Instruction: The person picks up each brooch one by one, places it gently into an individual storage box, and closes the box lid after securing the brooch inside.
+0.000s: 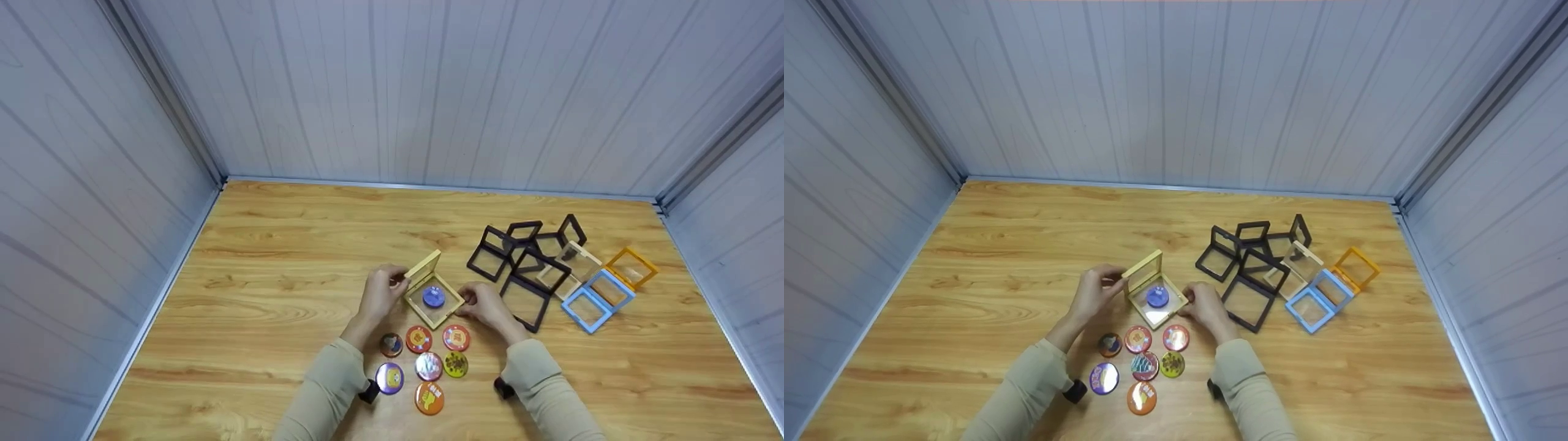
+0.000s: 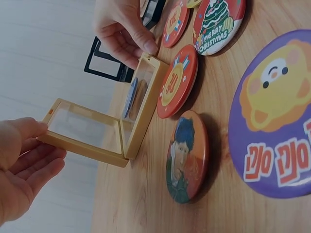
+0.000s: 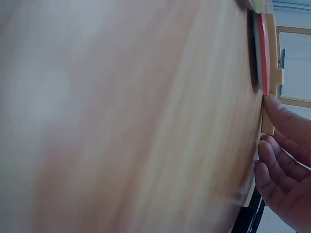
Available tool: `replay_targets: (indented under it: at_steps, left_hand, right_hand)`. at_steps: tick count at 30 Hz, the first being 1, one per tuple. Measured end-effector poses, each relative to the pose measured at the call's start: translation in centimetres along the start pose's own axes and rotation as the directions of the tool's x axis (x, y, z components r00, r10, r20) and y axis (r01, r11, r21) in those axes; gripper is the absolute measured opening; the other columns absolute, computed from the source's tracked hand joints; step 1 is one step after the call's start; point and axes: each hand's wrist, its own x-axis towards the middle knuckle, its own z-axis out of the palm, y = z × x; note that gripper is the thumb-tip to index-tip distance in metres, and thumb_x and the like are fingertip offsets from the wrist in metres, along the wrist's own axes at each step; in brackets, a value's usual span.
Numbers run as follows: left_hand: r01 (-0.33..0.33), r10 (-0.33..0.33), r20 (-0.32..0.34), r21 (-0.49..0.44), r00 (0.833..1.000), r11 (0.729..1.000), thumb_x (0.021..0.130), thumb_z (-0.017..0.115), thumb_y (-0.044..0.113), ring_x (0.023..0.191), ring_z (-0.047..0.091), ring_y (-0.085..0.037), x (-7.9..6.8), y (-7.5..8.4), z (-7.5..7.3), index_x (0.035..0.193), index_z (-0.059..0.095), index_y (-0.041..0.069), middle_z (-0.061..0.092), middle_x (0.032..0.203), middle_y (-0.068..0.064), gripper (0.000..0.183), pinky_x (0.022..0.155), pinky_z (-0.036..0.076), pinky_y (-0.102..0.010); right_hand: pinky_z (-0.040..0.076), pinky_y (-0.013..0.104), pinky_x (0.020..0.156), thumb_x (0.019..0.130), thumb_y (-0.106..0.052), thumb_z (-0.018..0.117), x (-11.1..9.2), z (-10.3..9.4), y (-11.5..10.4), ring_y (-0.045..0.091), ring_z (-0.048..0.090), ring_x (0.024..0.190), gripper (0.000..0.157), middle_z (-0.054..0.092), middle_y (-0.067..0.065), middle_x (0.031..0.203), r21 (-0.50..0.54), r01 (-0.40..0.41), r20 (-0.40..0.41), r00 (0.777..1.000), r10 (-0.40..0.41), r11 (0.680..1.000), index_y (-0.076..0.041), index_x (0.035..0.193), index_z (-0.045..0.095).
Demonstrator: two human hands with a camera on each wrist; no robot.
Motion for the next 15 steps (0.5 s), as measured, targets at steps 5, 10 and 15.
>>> replay_targets:
  at_steps: [5,10,15]
  left_hand:
    - [-0.011,0.011,0.035,-0.012,0.999,1.000,0.076,0.063,-0.001,0.074,0.060,-0.022,-0.2,0.2,0.1,0.088,0.066,-0.003,0.062,0.081,-0.011,0.012,0.067,0.050,-0.032]
    - [0.013,-0.013,0.103,0.004,0.995,1.000,0.077,0.064,0.001,0.076,0.060,-0.023,-0.4,0.6,0.3,0.087,0.066,-0.003,0.062,0.081,-0.012,0.012,0.070,0.049,-0.034]
    - [0.039,-0.045,0.179,0.036,0.983,0.999,0.076,0.066,0.003,0.077,0.060,-0.023,-0.5,1.3,0.4,0.087,0.065,-0.004,0.063,0.082,-0.012,0.013,0.070,0.049,-0.033]
  right_hand:
    - [0.040,0.022,0.051,0.065,-0.003,0.075,0.0,0.0,0.0,0.012,0.048,0.060,0.025,0.056,0.007,0.069,0.009,-0.009,0.004,1.000,0.009,1.000,0.002,0.087,0.063]
    - [0.040,0.021,0.050,0.065,-0.002,0.074,0.0,0.0,0.1,0.011,0.048,0.058,0.025,0.056,0.007,0.069,0.024,-0.009,0.004,1.000,0.009,1.000,0.003,0.087,0.063]
    - [0.040,0.022,0.051,0.065,-0.003,0.074,0.0,0.1,0.1,0.011,0.047,0.059,0.025,0.056,0.007,0.069,0.019,-0.011,0.004,1.000,0.011,1.000,0.002,0.087,0.063]
